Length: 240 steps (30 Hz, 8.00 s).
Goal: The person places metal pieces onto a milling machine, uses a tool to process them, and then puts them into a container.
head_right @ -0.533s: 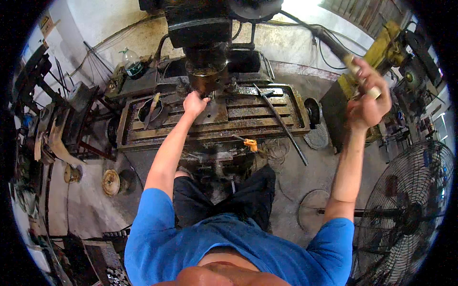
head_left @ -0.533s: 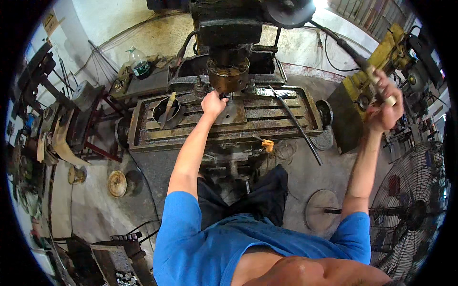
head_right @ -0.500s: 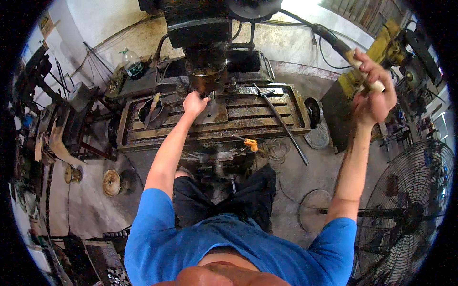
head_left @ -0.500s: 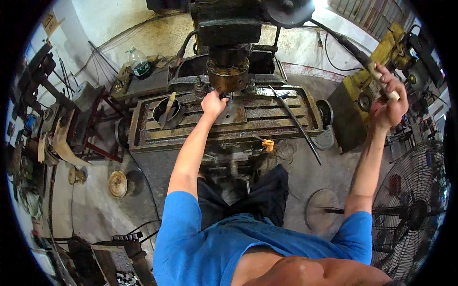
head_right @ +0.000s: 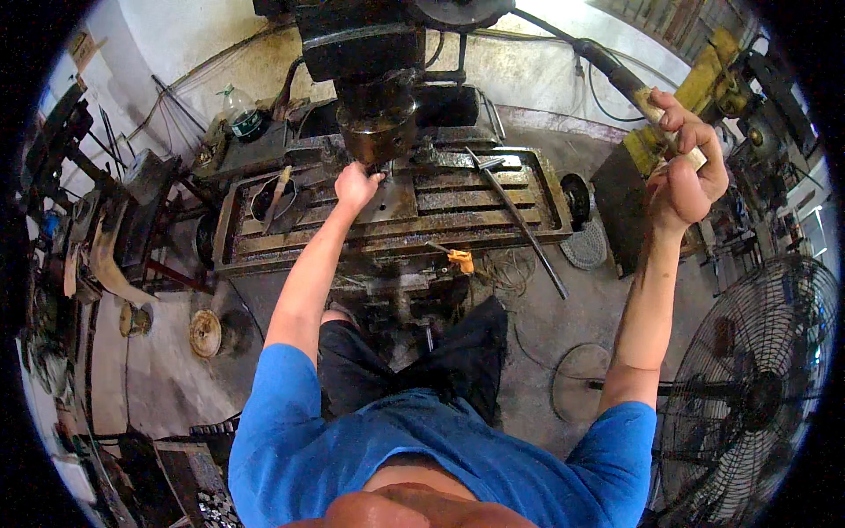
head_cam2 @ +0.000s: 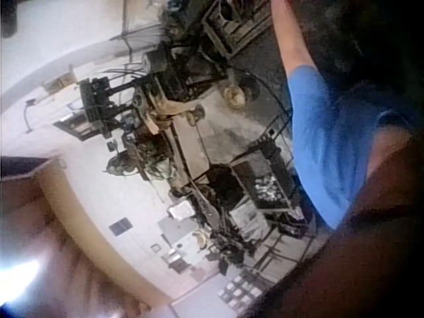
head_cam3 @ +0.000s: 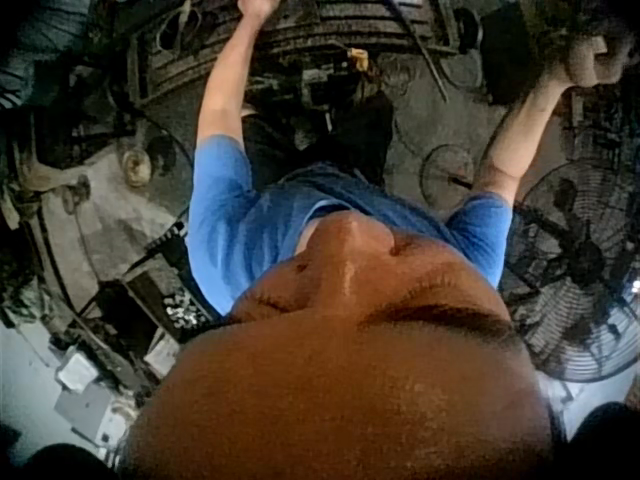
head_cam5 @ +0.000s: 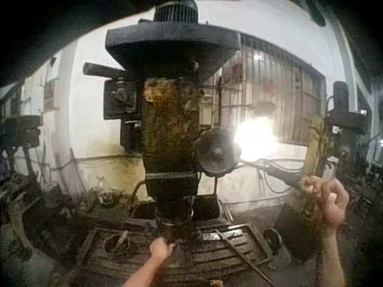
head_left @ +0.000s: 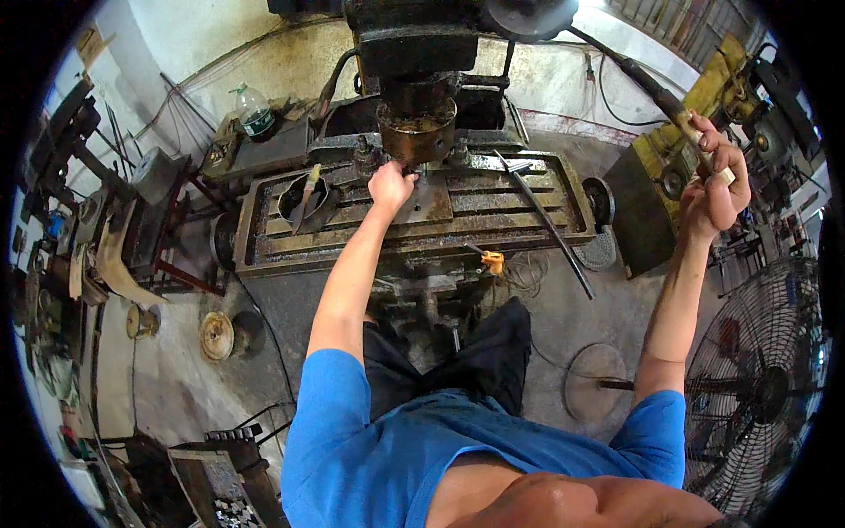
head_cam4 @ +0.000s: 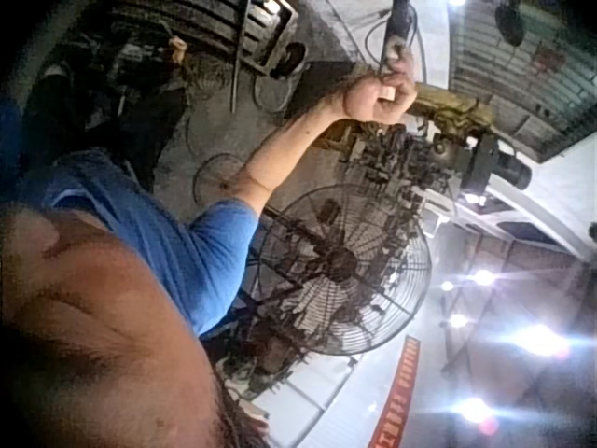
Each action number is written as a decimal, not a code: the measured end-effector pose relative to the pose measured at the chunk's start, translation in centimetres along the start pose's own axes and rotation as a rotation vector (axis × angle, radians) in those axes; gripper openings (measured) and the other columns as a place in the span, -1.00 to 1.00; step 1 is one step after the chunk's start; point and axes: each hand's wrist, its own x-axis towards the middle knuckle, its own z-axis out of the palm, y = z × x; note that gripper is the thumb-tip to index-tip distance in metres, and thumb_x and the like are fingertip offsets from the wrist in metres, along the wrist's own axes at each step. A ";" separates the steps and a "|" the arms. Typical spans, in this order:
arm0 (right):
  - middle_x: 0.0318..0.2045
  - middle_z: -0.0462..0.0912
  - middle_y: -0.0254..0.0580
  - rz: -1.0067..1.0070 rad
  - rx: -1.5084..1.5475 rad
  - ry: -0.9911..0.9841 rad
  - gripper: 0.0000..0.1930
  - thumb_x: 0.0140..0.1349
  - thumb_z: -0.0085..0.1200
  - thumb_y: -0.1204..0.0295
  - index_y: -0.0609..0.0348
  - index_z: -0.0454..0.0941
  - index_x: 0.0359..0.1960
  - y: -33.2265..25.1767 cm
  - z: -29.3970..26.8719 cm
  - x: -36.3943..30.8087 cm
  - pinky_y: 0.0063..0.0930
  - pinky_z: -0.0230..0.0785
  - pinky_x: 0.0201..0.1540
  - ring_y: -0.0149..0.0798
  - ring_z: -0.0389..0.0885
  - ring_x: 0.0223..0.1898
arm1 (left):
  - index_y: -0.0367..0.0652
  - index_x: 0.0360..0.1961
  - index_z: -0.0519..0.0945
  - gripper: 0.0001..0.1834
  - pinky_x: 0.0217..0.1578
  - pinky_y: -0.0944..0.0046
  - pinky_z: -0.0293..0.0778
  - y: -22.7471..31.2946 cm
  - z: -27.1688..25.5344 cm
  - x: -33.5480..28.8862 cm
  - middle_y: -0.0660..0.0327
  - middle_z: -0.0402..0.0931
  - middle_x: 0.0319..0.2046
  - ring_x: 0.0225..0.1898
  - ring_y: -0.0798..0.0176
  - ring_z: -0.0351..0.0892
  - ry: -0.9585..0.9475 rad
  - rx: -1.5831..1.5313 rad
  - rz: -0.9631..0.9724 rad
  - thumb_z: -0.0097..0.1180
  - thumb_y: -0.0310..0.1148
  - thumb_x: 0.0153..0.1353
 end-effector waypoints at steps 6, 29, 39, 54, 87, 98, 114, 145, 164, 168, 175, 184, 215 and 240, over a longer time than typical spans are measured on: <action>-0.39 0.46 -0.01 0.023 -0.115 0.041 -0.83 -0.13 -0.09 0.39 0.24 0.27 -0.59 -0.9 0.1 1.1 0.03 0.08 0.09 0.11 0.43 -0.08 | -0.27 -0.55 0.55 -0.55 -0.37 0.07 0.43 0.2 0.4 0.0 -0.01 0.54 -0.50 -0.36 -0.05 0.53 0.024 0.000 0.017 0.28 -0.04 -0.19; -0.38 0.44 0.06 -0.001 0.109 0.164 -0.89 -0.29 -0.22 0.54 0.24 0.24 -0.61 0.8 1.0 -3.9 0.09 -0.01 0.13 0.13 0.38 -0.05 | 0.03 0.03 0.39 -0.46 -0.46 0.07 0.44 -10.4 -15.7 -9.5 0.07 0.48 -0.44 -0.42 -0.03 0.53 0.356 0.276 0.024 0.10 -0.04 0.00; -0.38 0.50 -0.02 -0.071 0.066 0.080 -0.89 -0.21 -0.27 0.63 0.34 0.31 -0.58 -0.2 1.4 -2.0 -0.06 0.11 0.11 0.07 0.46 -0.09 | -0.19 -0.10 0.50 -0.69 -0.55 0.14 0.42 -14.4 -13.9 -8.6 -0.02 0.53 -0.58 -0.59 0.04 0.54 0.328 0.110 0.114 -0.05 -0.31 0.15; -0.39 0.48 -0.02 -0.043 0.142 0.205 -0.96 -0.14 -0.23 0.57 0.27 0.29 -0.62 0.8 1.5 -4.1 -0.08 0.04 0.12 0.04 0.43 -0.08 | -0.29 -0.26 0.55 -0.75 -0.32 0.10 0.41 -1.4 -3.3 -3.9 -0.09 0.53 -0.41 -0.29 -0.08 0.53 0.183 -0.395 0.023 -0.04 -0.36 0.11; -0.43 0.47 -0.09 0.039 0.189 0.245 -0.91 -0.05 -0.22 0.63 0.28 0.29 -0.66 2.6 2.2 -9.5 0.00 0.02 0.11 0.03 0.40 -0.08 | -0.41 -0.14 0.40 -0.74 -0.62 0.37 0.39 -3.6 -6.5 -8.6 0.12 0.50 -0.51 -0.68 0.34 0.45 -0.258 -1.045 -0.191 -0.14 -0.44 0.22; -0.43 0.46 -0.09 0.024 0.216 0.203 -0.88 -0.02 -0.22 0.65 0.26 0.27 -0.67 2.4 2.0 -9.0 -0.01 0.02 0.11 0.05 0.40 -0.07 | -0.41 -0.17 0.41 -0.72 -0.71 0.37 0.34 -1.7 -6.9 -8.2 0.12 0.47 -0.54 -0.73 0.38 0.39 -0.189 -0.965 -0.201 -0.09 -0.37 0.23; -0.38 0.48 -0.08 -0.019 0.150 0.132 -0.87 -0.11 -0.05 0.44 0.21 0.30 -0.64 1.4 0.9 -5.0 0.09 -0.06 0.16 0.14 0.38 0.00 | -0.43 -0.13 0.41 -0.73 -0.65 0.36 0.36 -1.6 -4.8 -7.3 0.06 0.48 -0.38 -0.71 0.34 0.41 -0.127 -1.020 -0.071 -0.04 -0.46 0.18; -0.13 0.50 -0.08 -0.131 -0.527 -0.036 -0.68 0.18 -0.07 0.49 0.42 0.40 -0.05 -0.5 -1.9 13.3 -0.57 0.21 0.03 -0.35 0.47 -0.10 | -0.32 -0.35 0.51 -0.89 -0.46 0.33 0.41 -6.2 -4.5 -7.2 0.11 0.55 -0.52 -0.51 0.33 0.51 0.136 -0.825 -0.049 0.03 -0.52 0.08; -0.55 0.45 -0.37 1.483 0.164 -0.302 -0.63 -0.13 0.01 0.45 0.33 0.46 -0.21 9.6 6.9 -39.1 -0.51 0.22 -0.48 -0.40 0.37 -0.53 | -0.05 -0.23 0.52 -0.75 -0.35 0.02 0.44 -12.7 -15.6 -9.6 0.04 0.52 -0.39 -0.36 -0.07 0.53 0.306 0.262 0.085 0.03 -0.23 0.07; -0.55 0.39 -0.45 1.642 -0.005 -0.269 -0.71 -0.11 0.00 0.47 0.24 0.45 -0.28 11.4 9.1 -39.1 -0.54 0.15 -0.50 -0.44 0.31 -0.54 | -0.13 -0.23 0.54 -0.72 -0.29 0.10 0.44 -13.4 -18.7 -12.0 0.04 0.53 -0.33 -0.30 -0.04 0.52 0.298 0.184 0.036 0.04 -0.22 0.07; -0.68 0.40 -0.35 1.127 0.121 -0.137 -0.64 -0.25 0.06 0.43 0.21 0.47 -0.29 9.3 9.4 -37.5 -0.54 0.25 -0.62 -0.44 0.36 -0.68 | -0.19 -0.25 0.56 -0.72 -0.32 0.17 0.44 -16.9 -24.5 -17.8 0.03 0.56 -0.43 -0.34 0.00 0.55 0.298 0.118 -0.100 0.04 -0.23 0.10; -0.53 0.57 0.03 0.712 -0.710 -0.980 -0.55 -0.26 0.04 0.30 0.30 0.46 -0.26 1.9 11.8 -21.1 -0.22 0.41 -0.25 0.06 0.56 -0.36 | -0.45 -0.41 0.54 -0.73 -0.67 0.36 0.34 -28.8 -27.5 -27.1 0.12 0.53 -0.60 -0.71 0.36 0.43 0.330 -0.284 -0.377 0.03 -0.36 0.14; -0.59 0.60 -0.05 0.687 -0.420 -1.860 -0.70 -0.24 -0.03 0.31 0.31 0.57 -0.55 -2.2 18.1 -26.9 -0.38 0.46 -0.46 -0.17 0.61 -0.59 | -0.42 -0.23 0.51 -0.69 -0.65 0.39 0.39 -16.7 -24.1 -42.6 0.16 0.54 -0.47 -0.60 0.41 0.44 0.220 -0.463 -0.581 0.05 -0.33 0.15; -0.11 0.56 -0.33 0.405 -0.458 -1.840 -0.61 -0.08 0.10 0.29 0.02 0.55 -0.13 -0.4 28.4 -38.7 -0.17 0.47 -0.30 -0.23 0.58 -0.17 | -0.39 -0.32 0.56 -0.75 -0.45 0.43 0.40 -9.7 -15.0 -36.0 0.19 0.57 -0.47 -0.49 0.42 0.48 0.152 -0.714 -0.364 -0.02 -0.39 0.14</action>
